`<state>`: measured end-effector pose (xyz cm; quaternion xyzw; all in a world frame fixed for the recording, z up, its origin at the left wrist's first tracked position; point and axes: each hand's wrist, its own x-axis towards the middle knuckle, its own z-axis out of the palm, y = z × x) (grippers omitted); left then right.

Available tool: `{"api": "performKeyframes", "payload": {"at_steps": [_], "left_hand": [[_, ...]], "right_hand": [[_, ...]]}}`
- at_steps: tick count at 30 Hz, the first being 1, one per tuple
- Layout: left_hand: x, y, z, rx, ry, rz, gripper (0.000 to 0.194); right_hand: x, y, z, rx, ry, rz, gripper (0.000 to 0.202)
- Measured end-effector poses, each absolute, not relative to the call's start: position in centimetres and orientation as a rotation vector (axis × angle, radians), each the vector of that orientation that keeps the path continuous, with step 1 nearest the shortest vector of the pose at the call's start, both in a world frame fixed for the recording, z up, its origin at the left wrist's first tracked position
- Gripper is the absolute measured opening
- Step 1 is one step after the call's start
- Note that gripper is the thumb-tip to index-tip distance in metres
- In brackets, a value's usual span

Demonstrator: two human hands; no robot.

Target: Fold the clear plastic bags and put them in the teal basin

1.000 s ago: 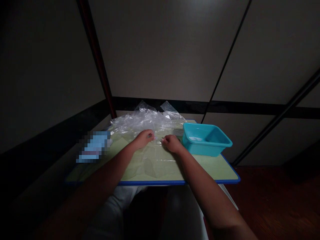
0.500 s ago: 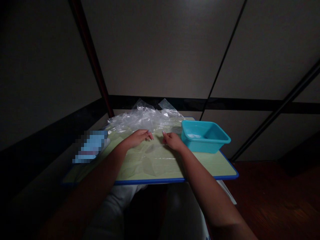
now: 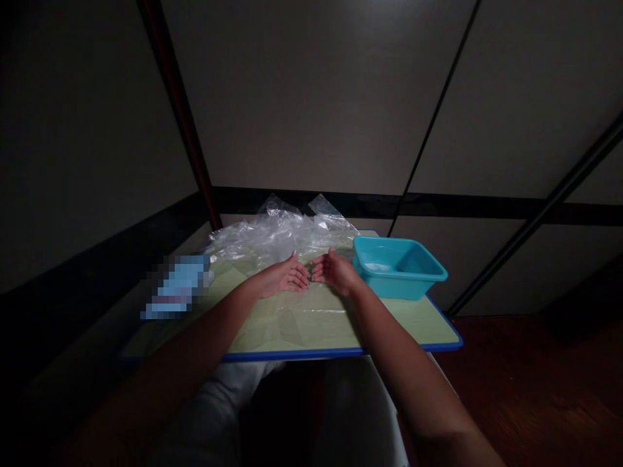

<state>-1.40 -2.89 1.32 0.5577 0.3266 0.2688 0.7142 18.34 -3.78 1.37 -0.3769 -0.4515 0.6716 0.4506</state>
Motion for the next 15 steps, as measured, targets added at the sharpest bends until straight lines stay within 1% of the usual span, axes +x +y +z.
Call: {"api": "performKeyframes", "payload": {"at_steps": [6,15], "left_hand": [[-1.6,-3.1,1.6,1.282,0.742,0.57,0.065],[-1.4,-3.4,1.5,1.416,0.83,0.573,0.062]], "right_hand": [[17.9,-3.7,1.2,-1.136,-1.185,1.631,0.058],[19.0,-2.6,0.1,-1.357,-1.216,1.367,0.054]]}}
